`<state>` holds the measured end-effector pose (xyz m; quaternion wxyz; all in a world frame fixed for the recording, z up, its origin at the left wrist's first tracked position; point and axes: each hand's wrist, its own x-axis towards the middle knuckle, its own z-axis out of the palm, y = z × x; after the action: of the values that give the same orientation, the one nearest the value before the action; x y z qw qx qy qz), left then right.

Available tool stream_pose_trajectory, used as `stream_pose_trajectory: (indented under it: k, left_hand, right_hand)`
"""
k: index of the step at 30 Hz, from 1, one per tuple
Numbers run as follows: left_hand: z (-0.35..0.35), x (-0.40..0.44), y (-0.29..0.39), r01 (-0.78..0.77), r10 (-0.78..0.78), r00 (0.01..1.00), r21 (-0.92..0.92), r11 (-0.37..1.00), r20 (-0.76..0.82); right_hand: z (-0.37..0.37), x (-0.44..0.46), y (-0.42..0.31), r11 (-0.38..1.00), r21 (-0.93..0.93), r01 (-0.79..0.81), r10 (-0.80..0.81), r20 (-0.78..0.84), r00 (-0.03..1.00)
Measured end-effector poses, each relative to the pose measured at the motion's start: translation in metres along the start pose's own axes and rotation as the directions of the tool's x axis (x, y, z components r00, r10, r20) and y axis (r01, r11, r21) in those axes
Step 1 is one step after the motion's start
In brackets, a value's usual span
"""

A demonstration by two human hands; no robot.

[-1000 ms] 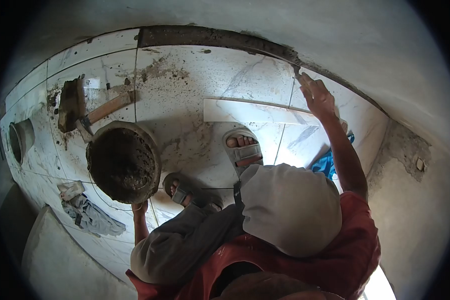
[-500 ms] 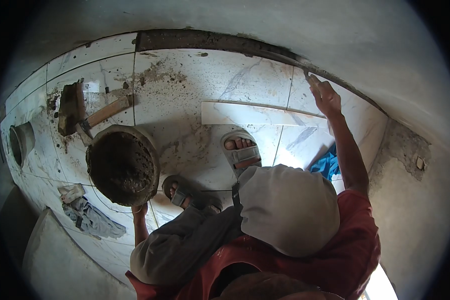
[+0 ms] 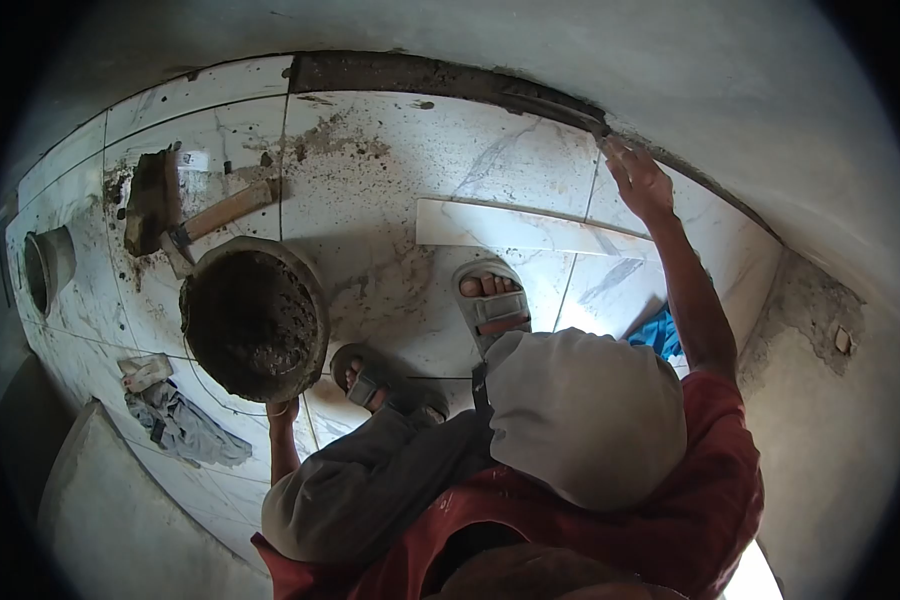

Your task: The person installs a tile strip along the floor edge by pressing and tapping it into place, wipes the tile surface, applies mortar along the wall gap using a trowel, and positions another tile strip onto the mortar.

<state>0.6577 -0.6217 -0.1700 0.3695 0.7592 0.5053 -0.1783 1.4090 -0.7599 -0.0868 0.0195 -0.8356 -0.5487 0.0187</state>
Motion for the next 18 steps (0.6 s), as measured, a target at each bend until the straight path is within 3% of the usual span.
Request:
stream_pose_trajectory:
  k: [5, 6, 7, 8, 9, 10, 13, 14, 18]
  left_hand:
    - [0.012, 0.000, -0.020, -0.027, 0.027, 1.000, -0.036, 0.999, -0.009]
    - [0.008, -0.003, -0.014, -0.006, 0.006, 1.000, -0.008, 1.000, 0.003]
    - [0.005, -0.004, -0.009, 0.013, -0.013, 1.000, 0.021, 1.000, 0.015]
    - [0.003, -0.003, -0.008, 0.004, -0.004, 1.000, 0.019, 1.000, 0.019]
    - [0.003, -0.003, -0.007, -0.014, 0.014, 1.000, -0.010, 1.000, -0.001]
    - [0.005, -0.003, -0.008, -0.027, 0.026, 0.999, -0.039, 0.999, -0.019]
    - [0.009, -0.002, -0.015, -0.014, 0.013, 1.000, -0.060, 0.998, -0.003]
    - [0.009, -0.004, -0.018, -0.013, 0.013, 1.000, -0.061, 0.998, -0.001]
    - [0.008, -0.004, -0.016, -0.033, 0.032, 0.999, -0.066, 0.997, -0.016]
  right_hand:
    - [-0.018, -0.019, -0.023, 0.969, 0.249, -0.012, 0.027, -0.059, 0.998]
    - [-0.026, -0.027, -0.039, 0.904, 0.427, 0.004, 0.028, -0.068, 0.997]
    - [-0.046, -0.036, -0.064, 0.823, 0.501, -0.267, 0.178, 0.219, 0.959]
    - [-0.059, -0.041, -0.079, 0.580, 0.465, -0.670, 0.274, 0.663, 0.697]
    - [-0.058, -0.052, -0.092, 0.336, 0.507, -0.794, 0.239, 0.770, 0.592]
    - [-0.063, -0.058, -0.110, 0.126, 0.538, -0.833, 0.218, 0.804, 0.553]
    - [-0.063, -0.070, -0.135, -0.254, 0.484, -0.837, 0.194, 0.874, 0.446]
    - [-0.057, -0.076, -0.137, -0.340, 0.517, -0.786, 0.223, 0.856, 0.466]
    - [-0.051, -0.073, -0.131, -0.380, 0.637, -0.671, 0.390, 0.768, 0.508]
